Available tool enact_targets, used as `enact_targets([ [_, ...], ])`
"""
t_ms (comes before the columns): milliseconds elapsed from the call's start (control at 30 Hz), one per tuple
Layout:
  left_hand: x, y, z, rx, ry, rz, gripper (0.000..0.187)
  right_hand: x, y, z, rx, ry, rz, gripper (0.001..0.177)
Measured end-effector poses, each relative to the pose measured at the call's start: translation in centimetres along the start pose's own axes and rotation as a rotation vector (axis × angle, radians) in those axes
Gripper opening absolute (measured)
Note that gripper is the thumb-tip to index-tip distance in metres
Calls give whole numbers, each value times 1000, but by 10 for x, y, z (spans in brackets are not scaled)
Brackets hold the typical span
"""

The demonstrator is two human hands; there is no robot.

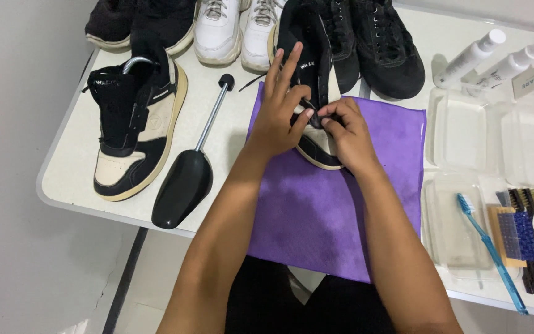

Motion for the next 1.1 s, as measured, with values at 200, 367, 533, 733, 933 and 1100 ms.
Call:
enact_targets([
  [200, -1, -2, 0, 17, -23, -15, 25, 1, -1, 2, 21, -28, -4, 10],
  [367, -1, -1, -1, 17, -20, -22, 27, 0, 1, 2, 42, 13, -27, 13],
  [533, -1, -4, 2, 5, -24, -23, 38, -1, 7, -2, -11, 120, -64, 29],
  [733, 0, -6, 4, -46, 19, 5, 43, -3, 15, -7, 123, 80, -139, 27],
  [933, 0, -5, 2, -61, 30, -2, 51, -9, 18, -10, 187, 51, -378, 30],
  [1100, 2, -8, -1, -82, 63, -11, 48, -8, 3, -14, 200, 84, -273, 25],
])
Point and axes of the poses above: each hand's wrist, its own x-axis towards the middle knuckle, its own z-axis out of the back of the hand, y = z × x, the point moved 8 cm from there along x, towards the middle knuckle, and after that the axes turned 15 degrees about z, right-handed, at the moved point
